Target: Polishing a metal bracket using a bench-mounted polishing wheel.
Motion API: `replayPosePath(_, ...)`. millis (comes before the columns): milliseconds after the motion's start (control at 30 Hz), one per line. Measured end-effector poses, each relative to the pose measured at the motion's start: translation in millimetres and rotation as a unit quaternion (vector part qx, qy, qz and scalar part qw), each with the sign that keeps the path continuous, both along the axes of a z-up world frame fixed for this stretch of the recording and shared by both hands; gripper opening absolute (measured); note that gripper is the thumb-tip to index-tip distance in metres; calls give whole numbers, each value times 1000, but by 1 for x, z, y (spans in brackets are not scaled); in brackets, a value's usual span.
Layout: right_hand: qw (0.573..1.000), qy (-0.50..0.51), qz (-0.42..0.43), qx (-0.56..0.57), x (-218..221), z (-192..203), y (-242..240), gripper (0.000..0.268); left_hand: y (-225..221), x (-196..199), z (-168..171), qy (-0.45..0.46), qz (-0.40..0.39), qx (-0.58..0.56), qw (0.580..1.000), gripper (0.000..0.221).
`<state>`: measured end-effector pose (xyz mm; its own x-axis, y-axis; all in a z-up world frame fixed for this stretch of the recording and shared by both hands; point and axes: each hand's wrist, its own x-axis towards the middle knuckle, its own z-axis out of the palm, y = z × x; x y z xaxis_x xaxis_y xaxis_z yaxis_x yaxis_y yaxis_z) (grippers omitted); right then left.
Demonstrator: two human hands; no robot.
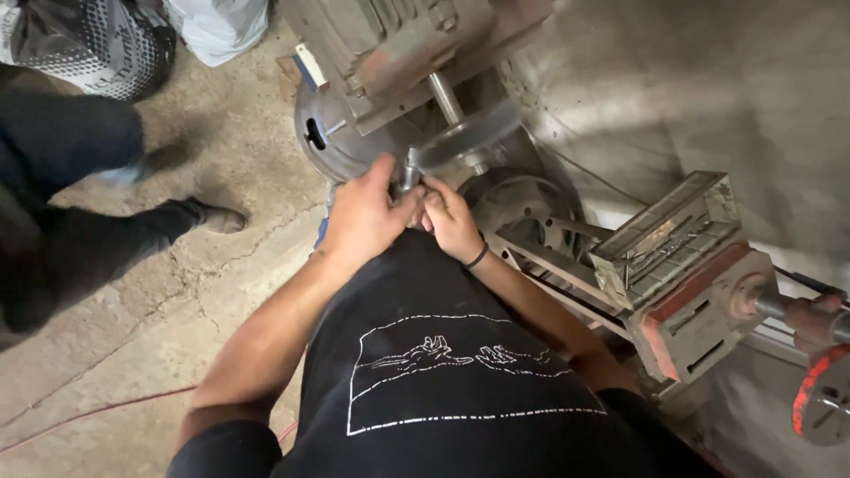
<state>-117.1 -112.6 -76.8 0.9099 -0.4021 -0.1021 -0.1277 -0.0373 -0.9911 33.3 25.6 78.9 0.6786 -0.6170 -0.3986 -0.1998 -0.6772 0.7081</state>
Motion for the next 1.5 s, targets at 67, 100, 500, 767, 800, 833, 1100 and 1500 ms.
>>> replayPosePath(67, 1000, 9, 1, -10, 2, -8, 0, 36, 1, 0, 0, -14, -18, 16, 1000, 37)
replayPosePath(100, 1000, 9, 10, -21, 3, -9, -1, 37, 2, -2, 0, -29, -35, 24, 999, 37)
replayPosePath(500, 992, 28, 32, -121, 15, 25, -5, 14, 26, 0, 20, 130, 4, -83, 988, 59)
replayPosePath(767, 992, 19, 39, -117, 14, 54, -3, 19, 11, -5, -43, 370, 85, -328, 865, 47)
replayPosePath(800, 991, 21, 38, -129, 8, 42, -6, 16, 8, -9, -60, 401, 89, -322, 853, 42)
replayPosePath(833, 989, 21, 37, -140, 4, 30, -10, 14, 5, -11, -77, 431, 93, -316, 840, 37)
replayPosePath(1100, 992, 16, 31, -122, 11, 50, -4, 18, 0, -6, -51, 456, 92, -364, 807, 29)
replayPosePath(1500, 985, -160, 55, 17, 11, -23, 3, 17, 1, -15, -58, 383, 104, -382, 835, 20)
